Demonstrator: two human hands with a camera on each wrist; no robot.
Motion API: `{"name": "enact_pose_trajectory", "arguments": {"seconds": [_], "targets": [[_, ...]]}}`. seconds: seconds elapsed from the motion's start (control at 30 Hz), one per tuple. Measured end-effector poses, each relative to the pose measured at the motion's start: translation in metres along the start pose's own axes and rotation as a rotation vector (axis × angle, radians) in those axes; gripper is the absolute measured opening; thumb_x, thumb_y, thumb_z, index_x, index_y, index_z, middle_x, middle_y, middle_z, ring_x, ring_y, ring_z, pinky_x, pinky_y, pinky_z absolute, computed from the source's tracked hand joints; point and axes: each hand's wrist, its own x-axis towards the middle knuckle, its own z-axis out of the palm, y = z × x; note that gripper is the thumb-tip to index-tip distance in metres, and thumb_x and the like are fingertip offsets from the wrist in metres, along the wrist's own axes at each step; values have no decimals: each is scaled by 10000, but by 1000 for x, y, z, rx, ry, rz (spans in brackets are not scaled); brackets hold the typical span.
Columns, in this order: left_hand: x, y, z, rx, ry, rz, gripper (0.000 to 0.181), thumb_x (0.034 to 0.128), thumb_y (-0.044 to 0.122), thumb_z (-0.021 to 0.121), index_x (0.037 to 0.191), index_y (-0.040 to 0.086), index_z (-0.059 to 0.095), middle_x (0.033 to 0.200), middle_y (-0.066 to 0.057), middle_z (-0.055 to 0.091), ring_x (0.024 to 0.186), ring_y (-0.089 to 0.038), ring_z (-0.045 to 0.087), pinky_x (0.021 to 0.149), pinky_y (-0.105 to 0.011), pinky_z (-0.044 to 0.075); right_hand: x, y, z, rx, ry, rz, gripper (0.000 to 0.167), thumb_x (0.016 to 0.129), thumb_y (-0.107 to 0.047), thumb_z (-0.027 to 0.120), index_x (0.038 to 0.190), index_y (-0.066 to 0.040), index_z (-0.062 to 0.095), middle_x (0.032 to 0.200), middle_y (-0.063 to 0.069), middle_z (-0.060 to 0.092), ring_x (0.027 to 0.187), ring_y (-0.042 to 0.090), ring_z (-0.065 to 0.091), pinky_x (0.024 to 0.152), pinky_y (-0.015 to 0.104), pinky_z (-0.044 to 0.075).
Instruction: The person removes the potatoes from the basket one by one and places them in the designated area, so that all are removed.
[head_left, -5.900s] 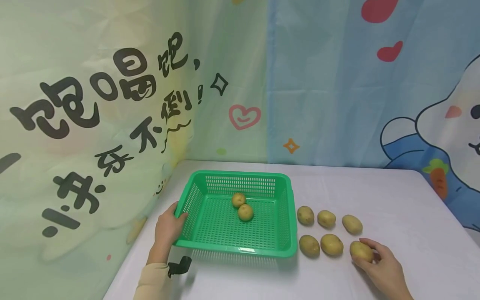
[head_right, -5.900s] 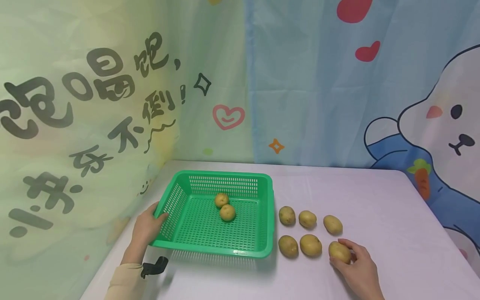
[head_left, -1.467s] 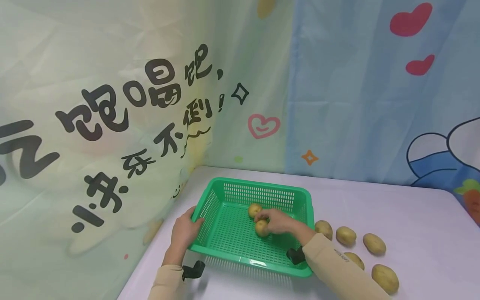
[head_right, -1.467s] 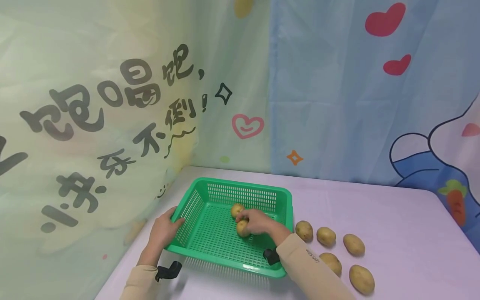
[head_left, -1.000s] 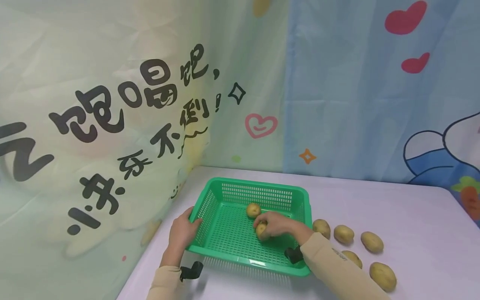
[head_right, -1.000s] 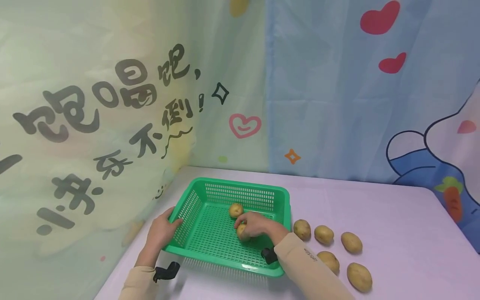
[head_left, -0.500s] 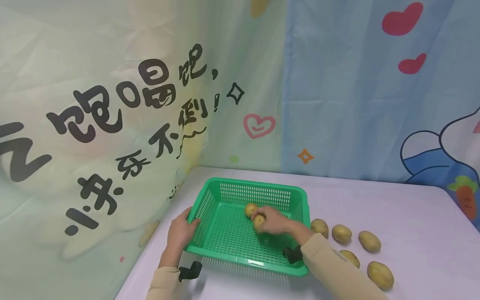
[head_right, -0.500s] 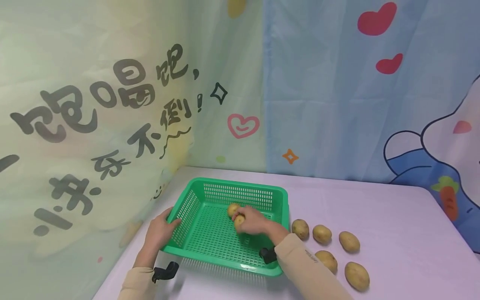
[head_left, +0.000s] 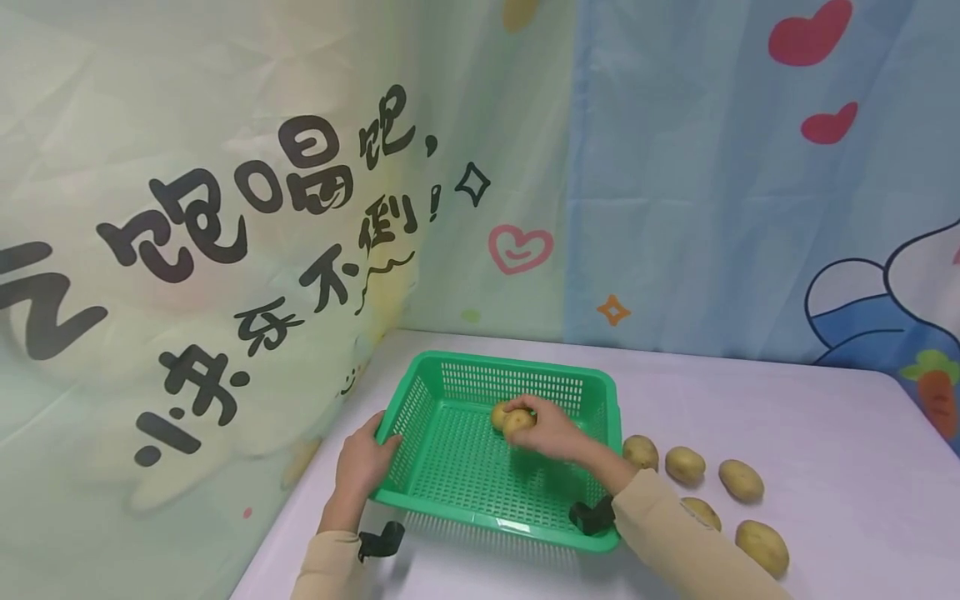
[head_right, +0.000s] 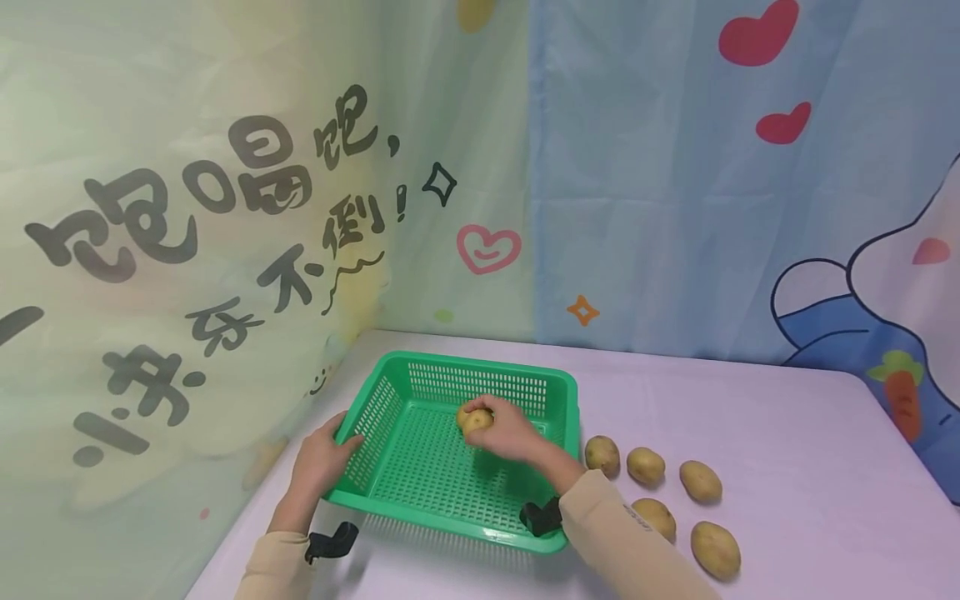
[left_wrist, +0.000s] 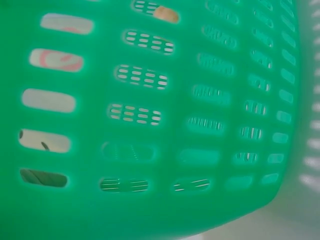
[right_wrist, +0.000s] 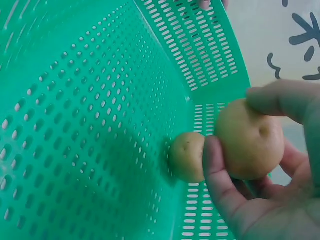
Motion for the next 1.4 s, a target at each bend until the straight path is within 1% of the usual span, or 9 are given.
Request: {"name": "enact_pose_trajectory", "arguments": {"seconds": [0.13, 0.3, 0.47, 0.57, 0.8, 0.9, 1.07, 1.23, 1.4], "targets": [[-1, 0, 0, 1, -2, 1, 552, 941, 256, 629, 1437, 67, 477, 1084, -195, 670, 576, -172, 529, 498, -297, 413, -4, -10, -4, 52, 42, -6, 457, 778, -33, 686, 1225, 2, 598, 1088, 172, 597, 798, 207, 582, 658, 437, 549], [0, 1, 0, -3, -5, 2, 556, 939, 254, 630, 1438, 63, 474, 1026, -182, 671, 554, -172, 522, 487, -297, 412, -9, -19, -12, 65, 92, -43, 427, 795, -38, 704, 1210, -16, 605, 1116, 153, 609, 803, 195, 591, 645, 389, 543], [2, 1, 0, -6, -3, 3, 560, 940, 257, 630, 1439, 60, 472, 1038, -183, 670, 562, -173, 519, 492, -296, 410, -19, -25, -21, 100, 75, -71, 440, 807, -44, 703, 1232, -29, 594, 1153, 162, 596, 874, 225, 600, 696, 430, 566], [2, 0, 0, -4, -7, 2, 568, 940, 258, 631, 1443, 51, 464, 1077, -196, 666, 586, -175, 528, 502, -294, 416, -27, -26, -25, 80, 62, -91, 436, 821, -41, 694, 1244, -36, 588, 1176, 156, 586, 900, 241, 598, 703, 438, 567], [1, 0, 1, -13, -3, 5, 564, 939, 245, 630, 1439, 43, 465, 1087, -200, 666, 589, -171, 538, 505, -293, 423, -49, -31, -31, -2, 101, -112, 391, 846, -92, 713, 1223, -81, 607, 1220, 128, 588, 975, 251, 578, 699, 328, 523], [1, 1, 0, -11, 3, 14, 557, 938, 242, 631, 1434, 46, 472, 1082, -197, 669, 583, -170, 536, 504, -293, 420, -61, -35, -35, -11, 128, -84, 386, 856, -127, 724, 1224, -111, 606, 1227, 103, 589, 1031, 262, 577, 745, 334, 509], [0, 1, 1, -6, 5, 21, 557, 935, 238, 637, 1432, 45, 476, 1085, -199, 669, 592, -172, 536, 516, -293, 416, -84, -36, -41, -40, 184, 6, 414, 859, -219, 748, 1240, -159, 597, 1252, 46, 588, 1149, 291, 563, 864, 397, 492], [0, 1, 1, -3, -1, 23, 561, 937, 241, 637, 1435, 42, 471, 1086, -201, 669, 592, -173, 539, 517, -295, 418, -107, -26, -49, 11, 222, 85, 487, 861, -255, 750, 1301, -165, 559, 1326, 72, 548, 1238, 332, 513, 904, 413, 495], [0, 1, 0, -4, 0, 33, 557, 937, 242, 637, 1431, 42, 474, 1059, -194, 674, 579, -169, 538, 511, -297, 419, -128, -13, -57, 56, 262, 103, 514, 877, -234, 739, 1336, -136, 530, 1391, 109, 512, 1272, 322, 485, 965, 421, 458]]}}
